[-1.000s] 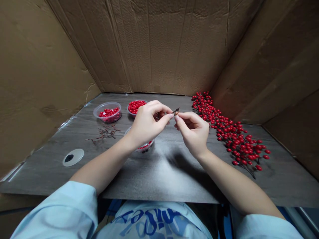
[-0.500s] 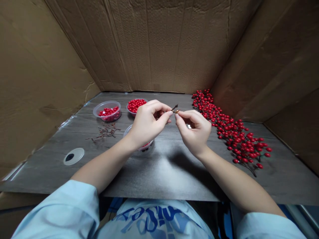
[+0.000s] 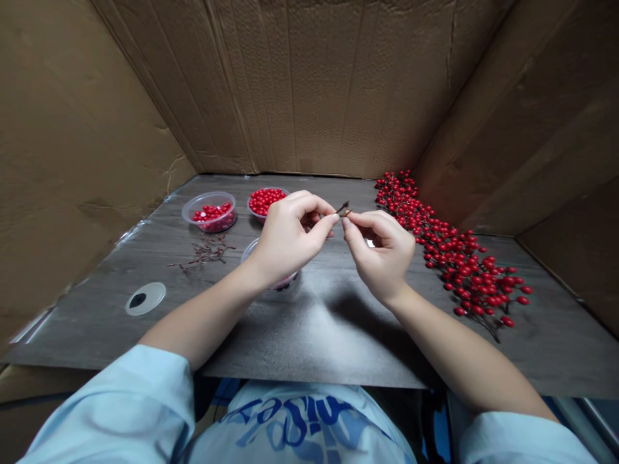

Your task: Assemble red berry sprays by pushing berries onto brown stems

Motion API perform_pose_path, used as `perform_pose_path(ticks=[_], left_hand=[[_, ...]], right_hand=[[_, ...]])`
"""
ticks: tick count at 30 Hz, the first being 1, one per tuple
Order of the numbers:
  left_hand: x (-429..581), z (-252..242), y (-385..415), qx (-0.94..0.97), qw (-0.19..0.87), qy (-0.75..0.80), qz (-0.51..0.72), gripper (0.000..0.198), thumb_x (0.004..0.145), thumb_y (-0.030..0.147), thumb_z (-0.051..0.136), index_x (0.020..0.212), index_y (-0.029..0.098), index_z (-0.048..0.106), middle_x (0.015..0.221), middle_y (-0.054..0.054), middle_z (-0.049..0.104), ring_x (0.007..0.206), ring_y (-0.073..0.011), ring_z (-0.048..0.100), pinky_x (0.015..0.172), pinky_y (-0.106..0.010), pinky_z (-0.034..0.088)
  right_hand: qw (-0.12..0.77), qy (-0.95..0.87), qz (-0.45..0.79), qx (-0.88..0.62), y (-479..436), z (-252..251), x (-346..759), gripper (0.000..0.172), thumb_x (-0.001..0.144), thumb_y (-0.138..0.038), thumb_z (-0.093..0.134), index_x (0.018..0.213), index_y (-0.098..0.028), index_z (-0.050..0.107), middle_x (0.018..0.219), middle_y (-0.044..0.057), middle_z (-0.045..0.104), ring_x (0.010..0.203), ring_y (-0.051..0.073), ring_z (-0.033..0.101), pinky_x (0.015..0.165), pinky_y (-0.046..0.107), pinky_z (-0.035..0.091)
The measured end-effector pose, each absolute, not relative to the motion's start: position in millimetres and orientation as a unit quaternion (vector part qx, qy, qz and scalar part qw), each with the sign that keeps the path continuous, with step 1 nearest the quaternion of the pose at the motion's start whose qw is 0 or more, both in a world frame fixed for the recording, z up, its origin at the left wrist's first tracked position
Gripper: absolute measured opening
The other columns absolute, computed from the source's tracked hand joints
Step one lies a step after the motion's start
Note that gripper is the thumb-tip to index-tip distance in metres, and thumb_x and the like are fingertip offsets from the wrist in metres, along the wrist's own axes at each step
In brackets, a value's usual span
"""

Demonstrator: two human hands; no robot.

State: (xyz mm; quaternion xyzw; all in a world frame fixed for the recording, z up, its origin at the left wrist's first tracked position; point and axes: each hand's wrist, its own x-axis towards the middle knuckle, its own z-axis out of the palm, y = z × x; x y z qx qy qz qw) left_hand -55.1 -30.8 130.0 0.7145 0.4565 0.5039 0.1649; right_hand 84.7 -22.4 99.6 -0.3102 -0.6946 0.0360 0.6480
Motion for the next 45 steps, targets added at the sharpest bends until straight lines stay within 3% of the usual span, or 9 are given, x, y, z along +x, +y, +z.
perform_pose_path(ticks=[16,45], left_hand=[[-54.5,126.3,-33.2,0.740,0.062,0.434,0.511,0.008,0.075,0.012,0.060,0.068,0.012,0.065,0.064,-0.001,0.059,0.061,-0.0077,0.053,0.055,-0.019,0.040],[-56.0,122.9,-29.6,0.747,0.092,0.474,0.457,0.011,0.074,0.014,0.057,0.066,0.013,0.064,0.063,-0.001,0.060,0.057,-0.0082,0.052,0.054,-0.020,0.039]], right_hand=[[0.637,-0.716,-0.068,-0.278,-22.5,94.7,82.8,0.012,0.076,-0.005,0.059,0.078,-0.016,0.061,0.065,0.000,0.059,0.060,0.009,0.054,0.055,0.022,0.046],[0.571,-0.767,-0.128,-0.263,-14.0,82.9,84.8,0.015,0.082,-0.008,0.049,0.087,-0.016,0.060,0.070,0.005,0.059,0.064,0.013,0.054,0.059,0.023,0.047]])
